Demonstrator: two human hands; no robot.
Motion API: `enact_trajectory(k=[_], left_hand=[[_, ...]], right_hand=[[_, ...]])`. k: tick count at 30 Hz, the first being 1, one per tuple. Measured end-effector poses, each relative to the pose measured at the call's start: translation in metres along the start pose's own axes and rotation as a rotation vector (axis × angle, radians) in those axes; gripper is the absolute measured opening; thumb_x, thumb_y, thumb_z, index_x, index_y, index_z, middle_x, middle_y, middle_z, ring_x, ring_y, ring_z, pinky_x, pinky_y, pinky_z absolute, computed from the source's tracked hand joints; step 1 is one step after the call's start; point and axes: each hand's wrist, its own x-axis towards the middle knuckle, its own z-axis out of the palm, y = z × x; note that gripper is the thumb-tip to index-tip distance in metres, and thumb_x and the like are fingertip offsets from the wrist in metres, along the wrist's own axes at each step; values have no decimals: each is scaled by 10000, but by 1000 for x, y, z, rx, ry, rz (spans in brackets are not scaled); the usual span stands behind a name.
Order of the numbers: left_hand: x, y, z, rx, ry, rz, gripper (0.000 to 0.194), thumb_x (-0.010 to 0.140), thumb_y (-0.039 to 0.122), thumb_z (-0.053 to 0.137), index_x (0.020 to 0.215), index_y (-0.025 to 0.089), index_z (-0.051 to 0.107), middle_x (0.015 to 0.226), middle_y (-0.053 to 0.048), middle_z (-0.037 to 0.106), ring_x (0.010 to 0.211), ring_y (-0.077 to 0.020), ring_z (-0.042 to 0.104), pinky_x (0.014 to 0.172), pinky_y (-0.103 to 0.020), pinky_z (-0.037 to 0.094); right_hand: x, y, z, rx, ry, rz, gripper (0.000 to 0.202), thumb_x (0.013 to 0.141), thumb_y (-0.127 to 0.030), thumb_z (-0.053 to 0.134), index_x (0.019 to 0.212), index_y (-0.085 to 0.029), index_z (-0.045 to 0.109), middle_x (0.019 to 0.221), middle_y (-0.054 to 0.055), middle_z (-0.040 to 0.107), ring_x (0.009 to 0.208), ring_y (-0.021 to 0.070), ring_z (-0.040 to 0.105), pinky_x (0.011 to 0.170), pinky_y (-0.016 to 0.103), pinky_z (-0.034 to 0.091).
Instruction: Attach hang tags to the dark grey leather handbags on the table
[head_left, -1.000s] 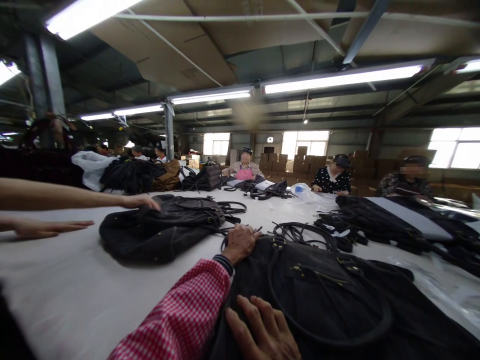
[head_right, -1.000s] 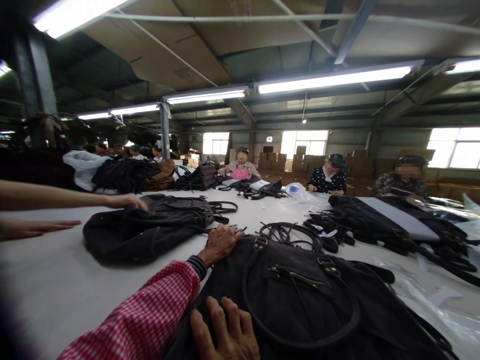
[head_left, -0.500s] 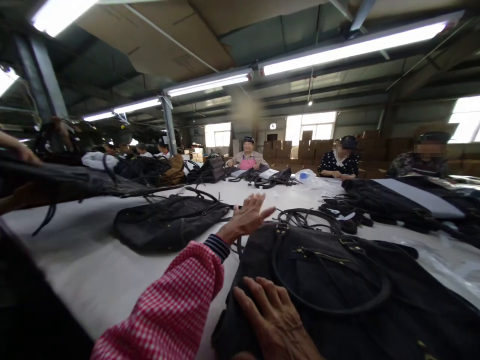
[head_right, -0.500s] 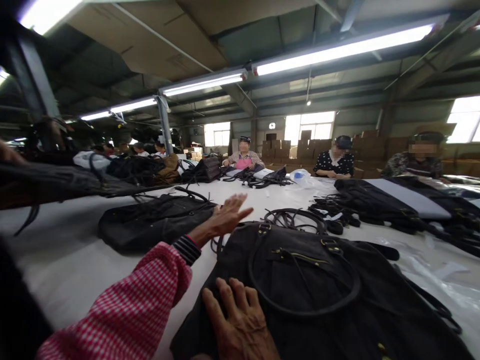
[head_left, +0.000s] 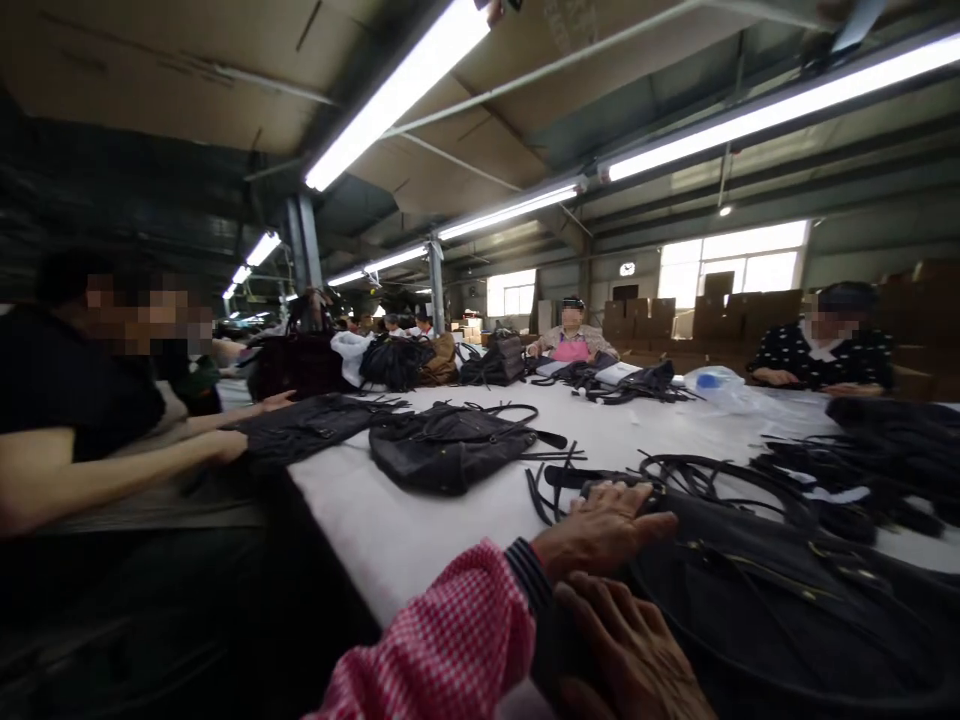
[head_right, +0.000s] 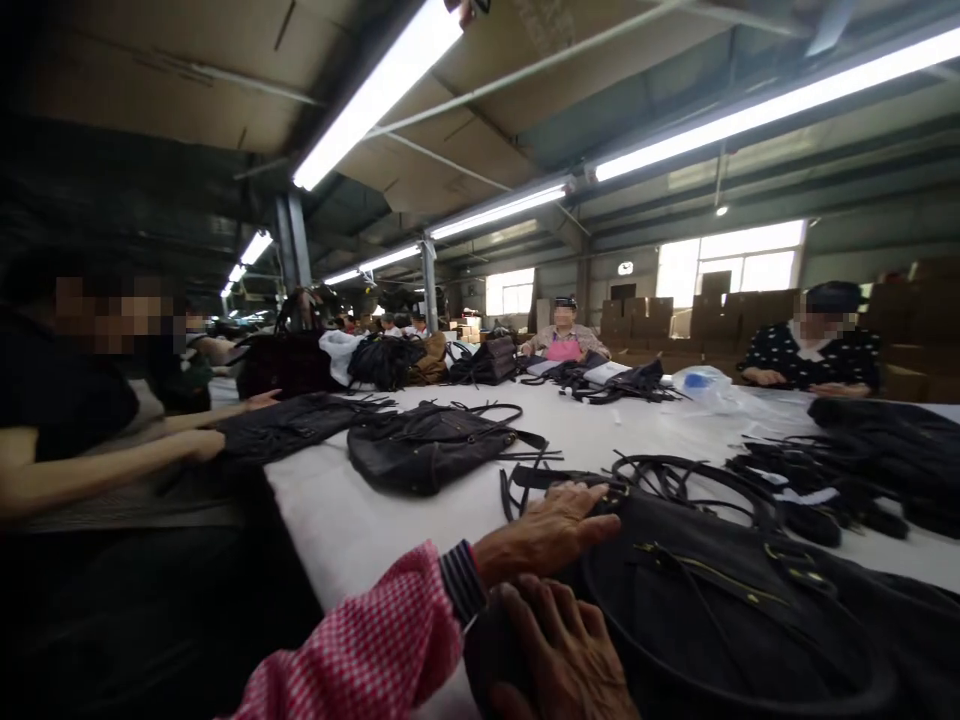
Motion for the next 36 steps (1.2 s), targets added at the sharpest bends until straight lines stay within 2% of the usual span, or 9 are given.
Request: enact_trajectory(k=[5, 9, 12, 16, 22, 26, 29, 33, 36], left_hand=[[-61, 11, 37, -140, 311, -83, 763, 956, 719, 365, 1593, 302, 303, 1627, -80, 371, 1509, -288, 323, 1250, -462, 252], [-59, -6, 45, -208, 455, -220, 681, 1010, 656, 285, 1539, 237, 370, 1504, -99, 538, 1356, -230, 532, 1153, -365, 403], [-47, -14, 45, 32, 372, -204, 550, 1044, 560, 292, 1393, 224, 553, 1443, -83, 597, 1355, -231, 528, 1171, -371, 374], [-41, -13, 46, 468, 198, -116, 437, 1067, 383, 306, 1379, 261, 586, 1524, -81, 519, 1457, -267, 402, 1194, -466, 330], [-52, 5, 42, 514, 176, -68, 433, 1040, 497, 385, 1342, 278, 607, 1554, -51, 478, 1463, -259, 383, 1193, -496, 335], [-67, 9, 44, 608, -53, 197, 690, 924, 651, 548, 1545, 430, 343, 1663, 21, 299, 1532, -318, 235, 1221, -634, 199], [-71, 1, 50, 736, -56, 254, 824, 873, 691, 589, 1577, 447, 239, 1691, -2, 212, 1524, -370, 241, 1193, -702, 170], [-66, -10, 53, 794, -33, 273, 801, 892, 691, 548, 1581, 441, 227, 1690, -19, 203, 1511, -365, 284, 1184, -690, 210], [-62, -13, 52, 818, -18, 297, 783, 900, 702, 518, 1581, 444, 231, 1688, -5, 204, 1509, -358, 297, 1182, -680, 226]], right_hand=[[3, -11, -11, 169, -88, 80, 478, 965, -554, 559, 1341, -261, 598, 1225, 89, 698, 1060, 291, 620, 891, 435, 483], [19, -17, -39, 312, -252, 254, 436, 950, -503, 611, 1272, -210, 615, 1265, 111, 632, 1131, 275, 556, 957, 439, 457], [16, -10, -61, 263, -366, 206, 514, 976, -516, 575, 1333, -147, 566, 1299, 131, 605, 1172, 265, 526, 1024, 438, 425], [-22, -1, -100, 113, -454, 127, 601, 1003, -569, 511, 1469, -192, 480, 1479, 137, 515, 1334, 305, 435, 1083, 496, 354], [-76, 0, -135, 38, -464, 215, 604, 1036, -564, 432, 1576, -306, 346, 1621, 118, 358, 1394, 345, 374, 1104, 561, 284], [-75, 0, -129, 45, -433, 227, 602, 1022, -585, 455, 1549, -302, 389, 1578, 115, 414, 1369, 320, 399, 1101, 536, 305], [-62, 4, -135, 63, -415, 228, 608, 1003, -601, 493, 1510, -270, 439, 1512, 111, 485, 1336, 282, 439, 1088, 492, 344], [-46, 17, -179, 61, -439, 203, 636, 993, -619, 504, 1460, -187, 482, 1483, 104, 521, 1302, 246, 476, 1048, 413, 393], [-61, 30, -213, -125, -372, 284, 688, 1003, -647, 441, 1545, -228, 380, 1612, 106, 369, 1450, 321, 308, 1127, 512, 284]])
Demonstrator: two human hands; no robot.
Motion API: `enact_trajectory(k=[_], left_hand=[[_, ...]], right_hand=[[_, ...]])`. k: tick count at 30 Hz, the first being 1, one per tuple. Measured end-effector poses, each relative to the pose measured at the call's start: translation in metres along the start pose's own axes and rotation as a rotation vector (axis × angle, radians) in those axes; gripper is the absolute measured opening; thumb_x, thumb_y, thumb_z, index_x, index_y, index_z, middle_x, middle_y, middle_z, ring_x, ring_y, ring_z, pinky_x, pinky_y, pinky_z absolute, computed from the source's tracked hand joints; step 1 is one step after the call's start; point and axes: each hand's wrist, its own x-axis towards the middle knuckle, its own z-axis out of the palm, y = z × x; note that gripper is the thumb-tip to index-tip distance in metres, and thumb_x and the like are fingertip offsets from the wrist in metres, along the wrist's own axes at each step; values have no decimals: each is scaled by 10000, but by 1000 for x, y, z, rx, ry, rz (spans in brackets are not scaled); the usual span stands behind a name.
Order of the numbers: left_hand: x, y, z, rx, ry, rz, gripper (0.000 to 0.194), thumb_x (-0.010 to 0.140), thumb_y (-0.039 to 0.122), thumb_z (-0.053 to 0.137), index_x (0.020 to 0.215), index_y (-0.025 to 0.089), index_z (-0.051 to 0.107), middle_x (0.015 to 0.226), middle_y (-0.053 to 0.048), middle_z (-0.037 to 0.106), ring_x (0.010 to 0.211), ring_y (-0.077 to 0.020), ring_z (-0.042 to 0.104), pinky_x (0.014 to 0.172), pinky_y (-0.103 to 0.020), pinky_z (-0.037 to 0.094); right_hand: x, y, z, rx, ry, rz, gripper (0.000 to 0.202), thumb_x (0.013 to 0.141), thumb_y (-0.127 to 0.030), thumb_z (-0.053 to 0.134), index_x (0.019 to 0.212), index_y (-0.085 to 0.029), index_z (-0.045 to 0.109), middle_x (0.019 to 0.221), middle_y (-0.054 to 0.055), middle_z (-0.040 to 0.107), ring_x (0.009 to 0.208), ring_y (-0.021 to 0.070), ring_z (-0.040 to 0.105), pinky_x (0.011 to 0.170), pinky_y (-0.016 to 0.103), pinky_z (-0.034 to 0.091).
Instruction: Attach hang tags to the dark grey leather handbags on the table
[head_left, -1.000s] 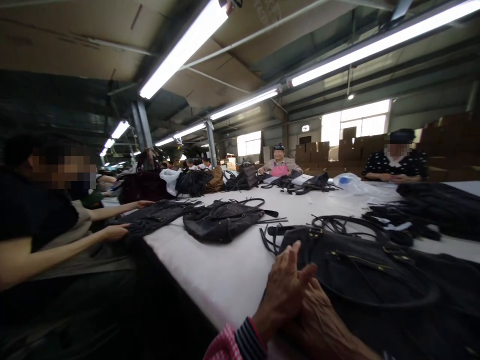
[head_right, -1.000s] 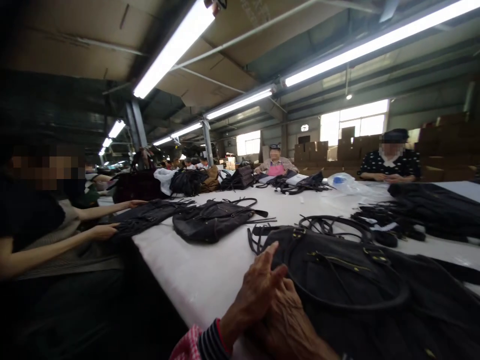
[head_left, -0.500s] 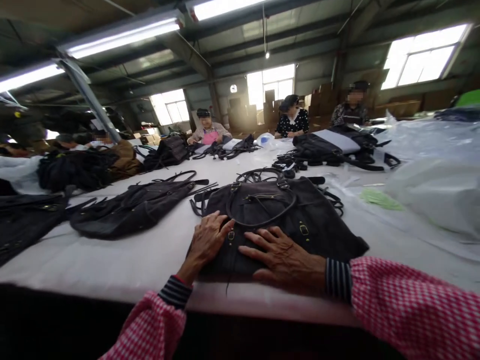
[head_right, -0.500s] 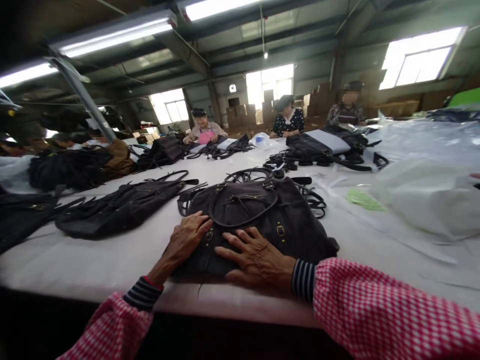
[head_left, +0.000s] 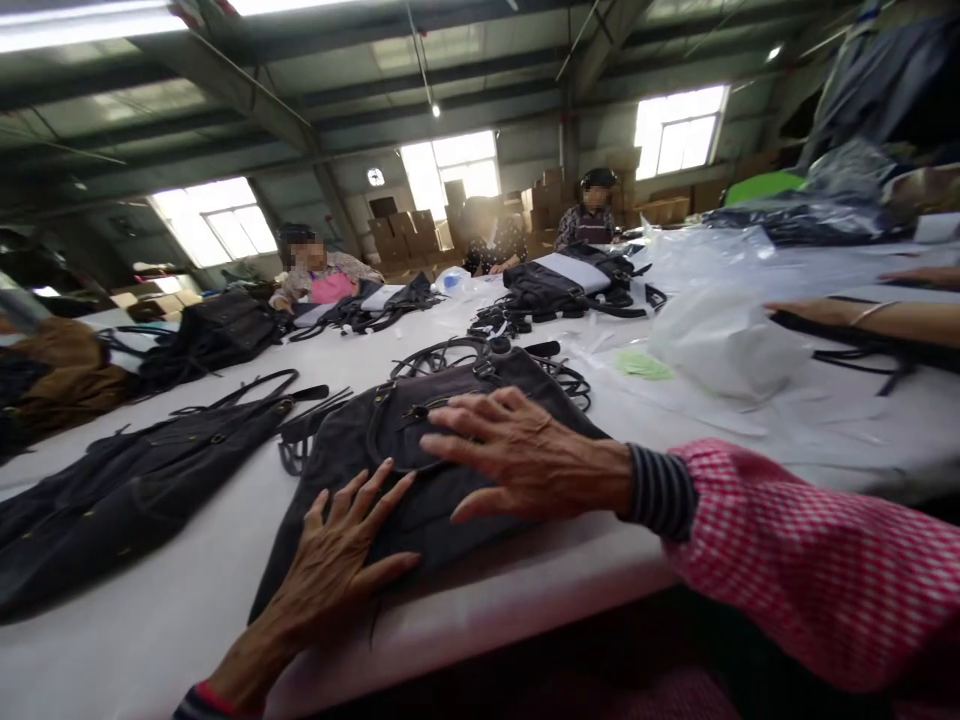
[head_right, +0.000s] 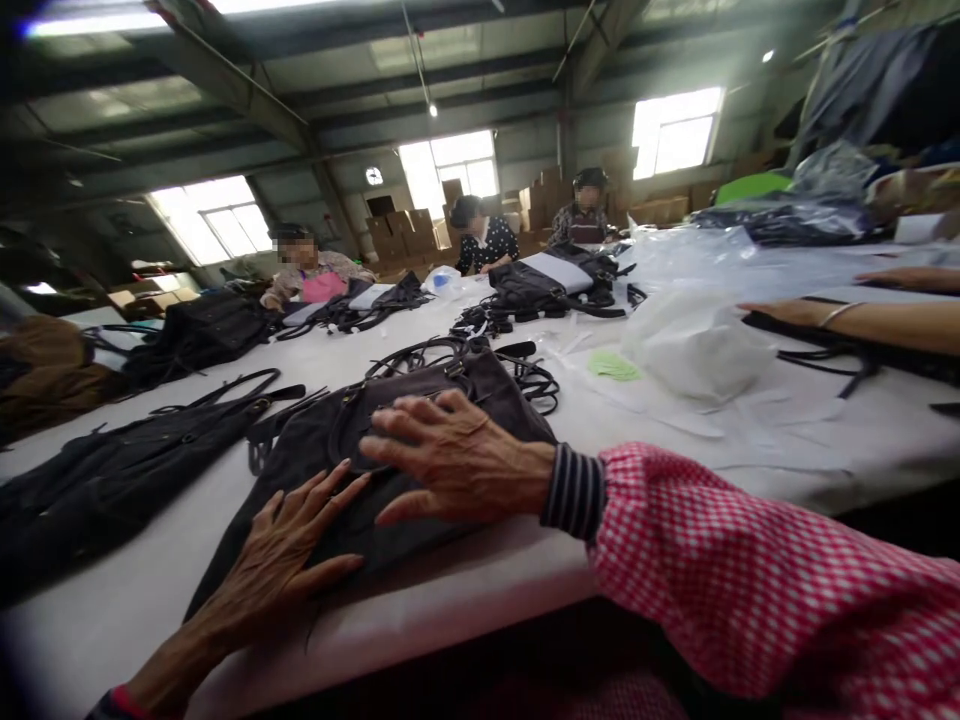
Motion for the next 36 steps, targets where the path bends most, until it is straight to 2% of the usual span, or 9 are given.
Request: enact_trajectory(k=[3, 7, 12, 15, 19, 23, 28, 30, 36], left_hand=[[2, -2, -2, 22, 28, -7, 767, 904, 680, 520, 1579, 431, 255, 1682, -8, 223, 1496, -360, 325, 1182, -660, 246], [4, -3, -6, 21, -16, 2, 702, 945, 632, 480, 1579, 432, 254, 1682, -1, 221, 1497, -328, 338, 1192, -608, 273], [6, -7, -7, 27, -20, 6, 668, 969, 606, 439, 1582, 405, 268, 1684, 2, 216, 1501, -313, 337, 1196, -589, 284], [5, -9, -6, 12, 15, 9, 646, 974, 595, 433, 1574, 392, 306, 1674, -6, 255, 1489, -308, 361, 1194, -583, 293], [-2, -11, 0, -2, 141, -29, 579, 1018, 553, 357, 1547, 320, 395, 1621, -37, 388, 1443, -270, 435, 1189, -493, 348], [-5, -9, 0, 85, 227, -115, 552, 1037, 510, 325, 1470, 229, 518, 1509, -90, 539, 1414, -286, 471, 1159, -495, 390], [0, -7, -30, 107, 114, -83, 488, 1028, 532, 407, 1416, 286, 571, 1458, -58, 590, 1358, -278, 524, 1113, -493, 435], [-1, -13, -32, 129, 157, -67, 513, 995, 591, 458, 1427, 330, 556, 1502, -58, 545, 1384, -302, 491, 1135, -543, 394], [-20, -24, 16, 76, 342, -244, 522, 1007, 555, 455, 1468, 319, 517, 1548, -91, 484, 1421, -301, 452, 1067, -485, 477]], right_hand=[[-34, 23, 14, -59, -10, 196, 625, 1052, -571, 381, 1571, -225, 342, 1623, 132, 350, 1473, 327, 278, 1130, 525, 260], [-54, 45, 45, -3, -110, 247, 615, 1051, -552, 415, 1568, -224, 351, 1618, 130, 365, 1430, 313, 362, 1113, 519, 291], [-42, 69, 28, 125, -299, 209, 618, 1015, -629, 443, 1519, -271, 443, 1553, 99, 468, 1341, 313, 475, 1042, 490, 373], [-48, 70, 23, 2, -165, 248, 579, 1009, -617, 470, 1454, -250, 524, 1511, 115, 500, 1303, 318, 481, 1033, 493, 368], [-64, 58, 37, -149, 54, 353, 558, 1024, -590, 446, 1400, -194, 562, 1486, 139, 507, 1361, 331, 391, 1091, 510, 299], [-67, 54, 45, -133, 75, 341, 516, 1029, -566, 457, 1377, -205, 574, 1425, 123, 556, 1293, 306, 457, 1075, 487, 316], [-68, 58, 52, -148, 90, 316, 446, 1033, -504, 490, 1346, -204, 598, 1389, 126, 587, 1238, 303, 506, 1032, 483, 368], [-71, 61, 57, -161, 94, 298, 435, 1030, -499, 497, 1341, -214, 599, 1381, 121, 595, 1232, 307, 515, 1013, 482, 391], [-81, 66, 66, -205, 182, 374, 407, 1037, -519, 442, 1293, -256, 617, 1387, 92, 598, 1278, 319, 503, 995, 497, 430]])
